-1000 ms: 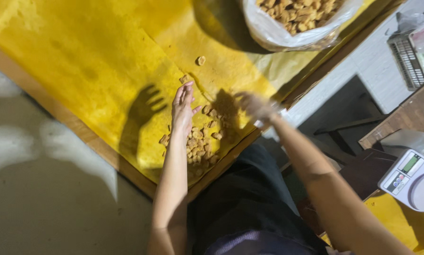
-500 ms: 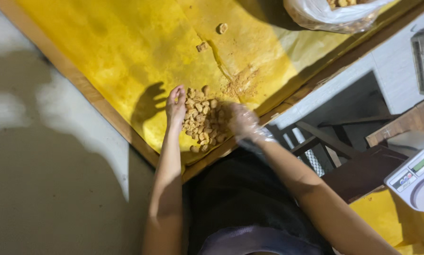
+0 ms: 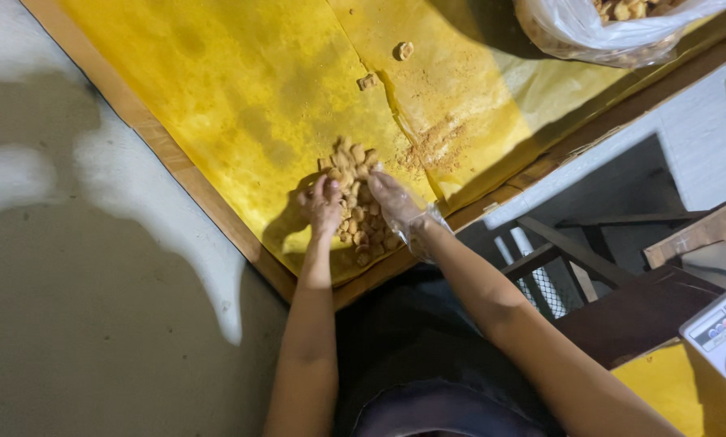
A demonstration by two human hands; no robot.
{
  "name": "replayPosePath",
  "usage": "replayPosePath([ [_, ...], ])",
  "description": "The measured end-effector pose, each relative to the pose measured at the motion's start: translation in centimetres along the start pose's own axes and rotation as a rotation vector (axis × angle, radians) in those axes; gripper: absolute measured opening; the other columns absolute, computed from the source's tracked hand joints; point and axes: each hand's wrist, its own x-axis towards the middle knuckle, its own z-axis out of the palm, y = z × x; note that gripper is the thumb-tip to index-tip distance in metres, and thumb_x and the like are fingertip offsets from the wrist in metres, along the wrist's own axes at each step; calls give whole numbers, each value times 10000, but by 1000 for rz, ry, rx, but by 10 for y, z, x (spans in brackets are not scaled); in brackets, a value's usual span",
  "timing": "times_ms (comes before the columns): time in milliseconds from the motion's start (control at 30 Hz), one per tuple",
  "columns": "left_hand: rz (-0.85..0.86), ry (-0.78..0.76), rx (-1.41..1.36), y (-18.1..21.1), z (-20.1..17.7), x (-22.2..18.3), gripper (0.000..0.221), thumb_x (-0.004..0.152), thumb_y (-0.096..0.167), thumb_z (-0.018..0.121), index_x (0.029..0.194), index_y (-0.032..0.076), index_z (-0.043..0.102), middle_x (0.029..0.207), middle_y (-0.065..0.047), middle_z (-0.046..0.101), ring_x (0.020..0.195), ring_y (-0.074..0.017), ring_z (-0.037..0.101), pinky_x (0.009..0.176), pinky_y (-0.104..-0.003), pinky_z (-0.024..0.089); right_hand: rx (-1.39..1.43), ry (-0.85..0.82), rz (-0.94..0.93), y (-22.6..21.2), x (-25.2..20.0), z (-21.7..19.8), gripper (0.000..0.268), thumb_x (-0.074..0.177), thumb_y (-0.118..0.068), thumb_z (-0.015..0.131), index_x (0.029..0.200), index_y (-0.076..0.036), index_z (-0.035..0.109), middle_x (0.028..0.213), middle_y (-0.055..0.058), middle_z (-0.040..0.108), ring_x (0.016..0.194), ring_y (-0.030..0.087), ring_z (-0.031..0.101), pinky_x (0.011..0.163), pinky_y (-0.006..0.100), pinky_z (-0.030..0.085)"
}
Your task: The person sorts cashew nuts by hand on a yellow cloth, transferring them into a plastic bag. They then gather remaining crumbs and small pieces into the bag and place it on a digital scale.
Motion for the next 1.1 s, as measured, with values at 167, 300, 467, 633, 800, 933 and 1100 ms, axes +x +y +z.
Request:
replayPosePath([
  [167, -45, -249, -139, 58, 8, -18, 472, 983, 513, 550, 1368, 248, 614, 1375, -214, 449, 1058, -293, 576, 742, -347, 634, 223, -97, -131, 44, 64, -18, 669, 1016, -613, 470, 1520, -177, 414, 1488, 91, 444, 1371, 258, 379, 1133, 425, 340],
  [300, 130, -421, -220, 120, -16, -62, 456, 1060, 488, 488, 1420, 222, 576, 1345, -158, 612, 958, -220, 709, 652, -224, 575, 545, -48, 25, 71, 81, -36, 680, 908, -673, 533, 1324, -148, 652, 1243, 152, 661, 1148, 318, 601, 1010, 531, 511],
  [467, 48, -560, -125, 192, -71, -96, 509, 970, 460, 392, 1452, 314, 468, 1495, -65, 413, 899, -203, 708, 473, -244, 561, 949, -61, 167, 81, 81, -48, 690, 907, -707, 543, 1324, -164, 634, 1211, 184, 652, 1103, 325, 582, 868, 477, 541],
  [633, 146, -422, -117, 193, -96, -66, 457, 1021, 430, 457, 1436, 264, 557, 1384, -68, 659, 950, -158, 697, 540, -218, 535, 1188, -248, 103, 61, 57, -51, 598, 973, -573, 551, 1335, -98, 572, 1229, 210, 644, 1108, 358, 645, 836, 501, 640],
  [800, 21, -321, -562, 151, -90, -24, 373, 1034, 350, 596, 1383, 220, 628, 1316, -103, 630, 966, -173, 576, 749, -346, 558, 1419, -131, -112, 7, 10, -101, 423, 935, -502, 539, 1128, -138, 631, 1123, 187, 684, 959, 365, 686, 753, 502, 611],
  [933, -71, -348, -499, 139, -75, -11, 386, 1002, 406, 560, 1354, 249, 595, 1408, 18, 579, 1065, -182, 590, 827, -386, 562, 1375, 41, -443, -49, -21, -192, 434, 1007, -449, 545, 1086, -32, 638, 1054, 188, 664, 963, 346, 667, 829, 478, 602],
  [1100, -72, -400, -572, 157, -67, -8, 432, 988, 409, 572, 1385, 239, 577, 1430, -34, 564, 1105, -194, 570, 873, -425, 544, 1286, 375, -600, -155, -56, -308, 560, 959, -430, 527, 1356, -55, 404, 1251, 214, 406, 1088, 428, 490, 930, 638, 490],
])
